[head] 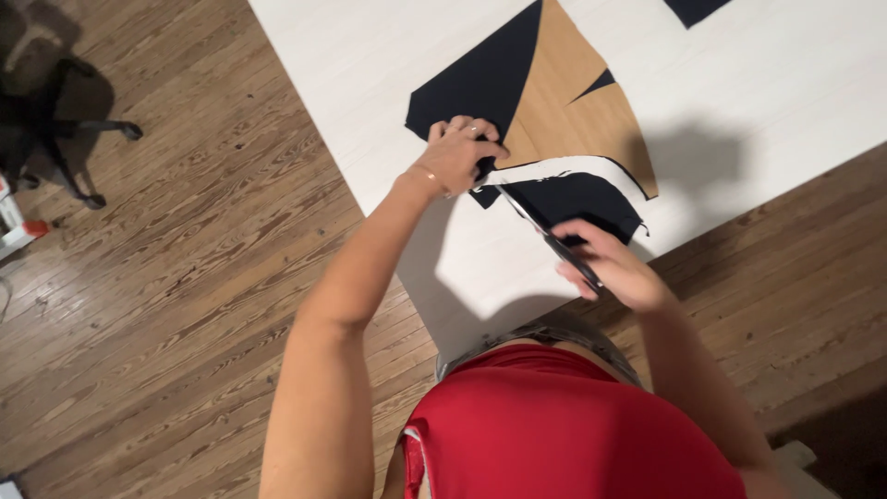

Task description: The person uses scissors to cut a piece of black fabric following the outline of a cardboard pattern placed on a white table. They adjust the fabric and pattern during the process to ensure a precise cut.

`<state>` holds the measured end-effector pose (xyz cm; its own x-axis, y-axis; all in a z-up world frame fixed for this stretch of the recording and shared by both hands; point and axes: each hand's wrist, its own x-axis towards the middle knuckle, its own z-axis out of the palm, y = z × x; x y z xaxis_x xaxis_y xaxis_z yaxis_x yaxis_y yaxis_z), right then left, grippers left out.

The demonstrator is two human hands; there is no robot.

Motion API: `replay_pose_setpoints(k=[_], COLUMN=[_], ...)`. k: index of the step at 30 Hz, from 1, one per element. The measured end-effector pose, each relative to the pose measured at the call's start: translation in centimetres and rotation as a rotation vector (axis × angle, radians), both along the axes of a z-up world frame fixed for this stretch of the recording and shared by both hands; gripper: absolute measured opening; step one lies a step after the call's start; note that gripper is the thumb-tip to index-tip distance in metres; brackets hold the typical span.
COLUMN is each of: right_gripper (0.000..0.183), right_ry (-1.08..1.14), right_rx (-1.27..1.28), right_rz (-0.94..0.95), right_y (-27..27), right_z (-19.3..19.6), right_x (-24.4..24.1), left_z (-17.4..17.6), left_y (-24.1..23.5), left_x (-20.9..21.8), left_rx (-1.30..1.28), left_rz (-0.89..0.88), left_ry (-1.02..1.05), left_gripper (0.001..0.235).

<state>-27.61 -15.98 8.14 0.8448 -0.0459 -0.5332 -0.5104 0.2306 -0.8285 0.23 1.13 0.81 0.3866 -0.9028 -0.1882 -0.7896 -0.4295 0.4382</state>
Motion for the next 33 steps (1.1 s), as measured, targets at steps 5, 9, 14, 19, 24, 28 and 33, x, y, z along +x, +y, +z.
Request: replay_pose_setpoints(k=[5, 9, 14, 19, 24, 28, 33], right_gripper=[0.063, 0.057, 0.062, 0.066, 0.055, 0.059, 0.064], right_ry=[0.066, 0.163, 0.193, 0.168, 0.138, 0.192, -0.161], right_rx=[-0.316, -0.467, -0.463, -0.670, -0.641, -0.566, -0.332], right_rz=[0.041, 0.064, 0.020, -0.009, -0.067, -0.071, -0.322], right_y=[-3.3, -2.5, -3.5, -4.3, -3.6, -3.5, -7.8], right_z=[-1.0, -0.1, 0.5, 1.6, 0.7, 2.4, -2.2], right_x=[-5.3, -6.5, -7.1, -7.1, -6.6, -7.5, -12.7], left_z=[-2.4, -2.8, -1.3, -2.7, -5.9, -5.4, -2.2], left_y=[2.7, 4.6, 4.1, 1.2, 0.8, 1.0, 0.0], left_x=[-0.9, -1.7, -2.4, -1.9, -0.4, -0.7, -2.2], left_rx=[-0.021, -0.131, -0.197, -0.158, -0.217, -0.258, -0.258], left_rz=[-0.053, -0.027, 0.025, -0.007, -0.010, -0.044, 0.031], left_ry=[-0.093, -0.086, -0.046, -0.085, -0.232, -0.236, -0.179], left_gripper=[0.046, 0.042, 0.043, 0.059, 0.047, 0.046, 0.042])
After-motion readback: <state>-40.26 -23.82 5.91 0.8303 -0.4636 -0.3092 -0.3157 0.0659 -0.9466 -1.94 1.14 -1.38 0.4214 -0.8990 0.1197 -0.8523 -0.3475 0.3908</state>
